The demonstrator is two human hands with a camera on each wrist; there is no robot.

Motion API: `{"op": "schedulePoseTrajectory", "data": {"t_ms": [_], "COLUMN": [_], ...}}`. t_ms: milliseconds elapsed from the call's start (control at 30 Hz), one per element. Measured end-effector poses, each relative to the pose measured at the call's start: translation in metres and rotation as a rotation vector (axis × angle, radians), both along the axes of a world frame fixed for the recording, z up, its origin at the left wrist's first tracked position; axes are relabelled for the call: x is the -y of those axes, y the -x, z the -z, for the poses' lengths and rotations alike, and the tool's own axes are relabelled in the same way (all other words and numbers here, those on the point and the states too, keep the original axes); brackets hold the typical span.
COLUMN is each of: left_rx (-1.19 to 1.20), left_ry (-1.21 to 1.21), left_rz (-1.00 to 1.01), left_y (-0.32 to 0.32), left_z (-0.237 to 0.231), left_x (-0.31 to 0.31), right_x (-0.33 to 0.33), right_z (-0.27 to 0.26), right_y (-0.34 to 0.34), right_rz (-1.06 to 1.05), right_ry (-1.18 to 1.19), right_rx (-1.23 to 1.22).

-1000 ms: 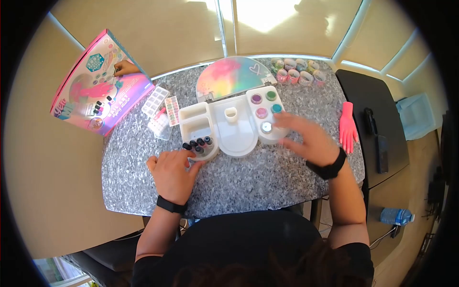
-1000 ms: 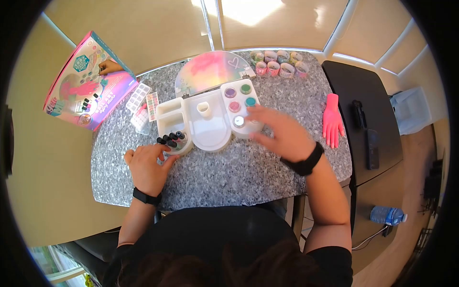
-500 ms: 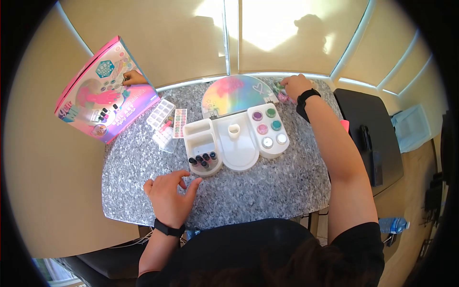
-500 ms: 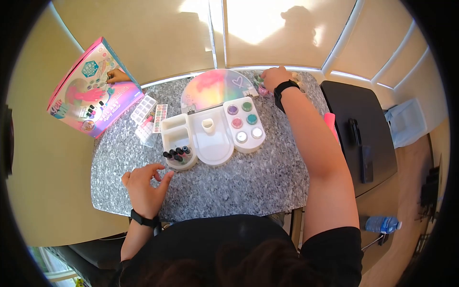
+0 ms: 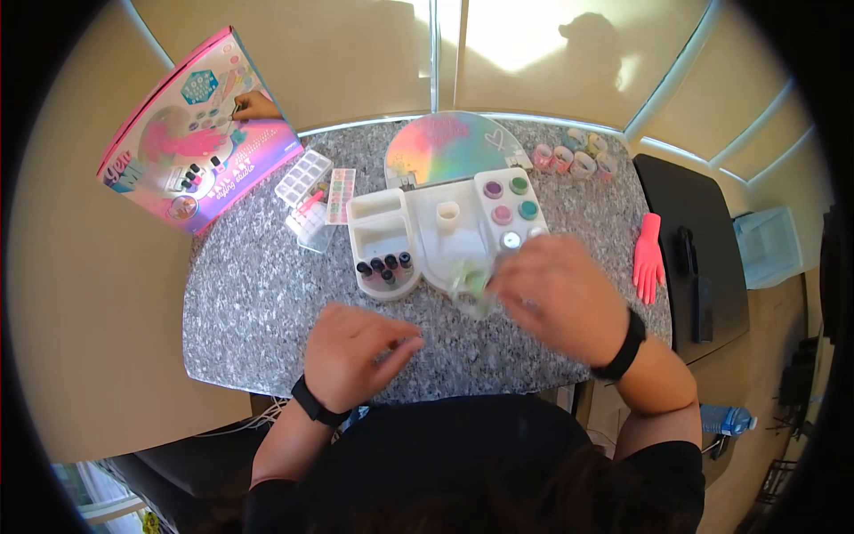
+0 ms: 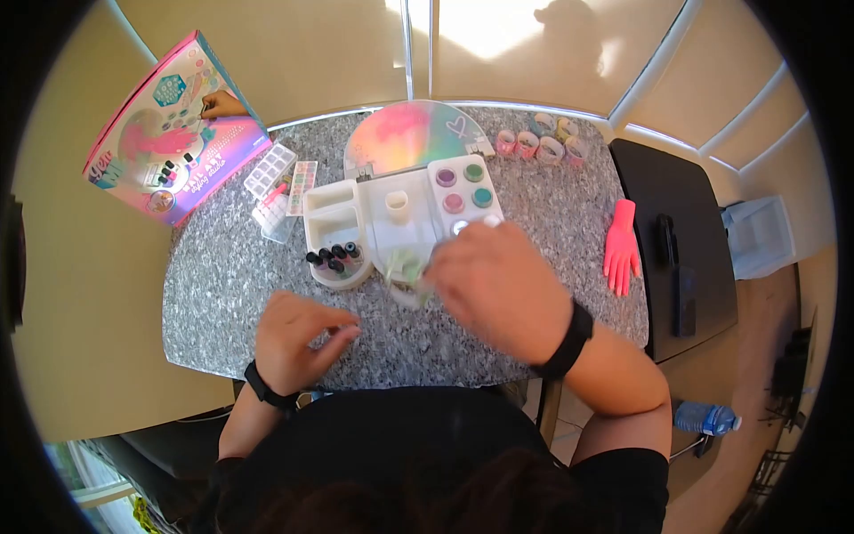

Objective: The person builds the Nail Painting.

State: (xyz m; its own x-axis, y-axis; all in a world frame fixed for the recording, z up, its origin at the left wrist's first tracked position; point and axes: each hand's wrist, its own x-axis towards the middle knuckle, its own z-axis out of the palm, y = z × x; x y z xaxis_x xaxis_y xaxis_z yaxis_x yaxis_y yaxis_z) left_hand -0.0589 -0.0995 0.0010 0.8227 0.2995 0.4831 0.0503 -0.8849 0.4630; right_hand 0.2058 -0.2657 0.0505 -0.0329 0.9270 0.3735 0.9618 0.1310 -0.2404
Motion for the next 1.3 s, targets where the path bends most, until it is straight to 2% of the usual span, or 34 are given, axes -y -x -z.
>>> {"op": "schedulePoseTrajectory", "data": {"t_ms": [33, 67, 133, 300, 667, 767, 1000, 1067, 1200, 1300], "left_rx": [-0.096, -0.101, -0.264, -0.403, -0.417, -0.329, -0.369, -0.271, -0.294, -0.397], "left_ry": [0.014, 0.02, 0.035, -0.046, 0.095, 0.084, 0.067, 0.049, 0.028, 0.103], "left_rz": [0.124, 0.126, 0.292, 0.208, 0.086, 0.096, 0.134, 0.154, 0.175, 0.131], "left_y": [-0.003, -0.007, -0.014, -0.022, -0.028, -0.031, -0.034, -0.034, -0.034, -0.035], "left_z": [0.001, 0.005, 0.015, 0.026, 0.032, 0.036, 0.036, 0.04, 0.038, 0.028], "left_x": [0.0, 0.002, 0.008, 0.013, 0.016, 0.016, 0.013, 0.013, 0.012, 0.015], "right_x": [0.01, 0.016, 0.02, 0.021, 0.015, 0.016, 0.025, 0.029, 0.032, 0.033], "right_z": [0.009, 0.017, 0.035, 0.065, 0.075, 0.078, 0.079, 0.08, 0.079, 0.076], "right_y": [0.013, 0.022, 0.031, 0.036, 0.041, 0.042, 0.031, 0.027, 0.025, 0.025], "right_rz": [-0.017, -0.034, -0.01, -0.024, -0.09, -0.093, -0.068, -0.001, 0.042, 0.049], "right_ry": [0.096, 0.189, 0.224, 0.268, 0.25, 0.257, 0.121, 0.128, 0.089, 0.103], "right_rx": [-0.019, -0.037, -0.008, 0.103, 0.092, 0.08, 0.038, -0.033, -0.053, -0.086]}}
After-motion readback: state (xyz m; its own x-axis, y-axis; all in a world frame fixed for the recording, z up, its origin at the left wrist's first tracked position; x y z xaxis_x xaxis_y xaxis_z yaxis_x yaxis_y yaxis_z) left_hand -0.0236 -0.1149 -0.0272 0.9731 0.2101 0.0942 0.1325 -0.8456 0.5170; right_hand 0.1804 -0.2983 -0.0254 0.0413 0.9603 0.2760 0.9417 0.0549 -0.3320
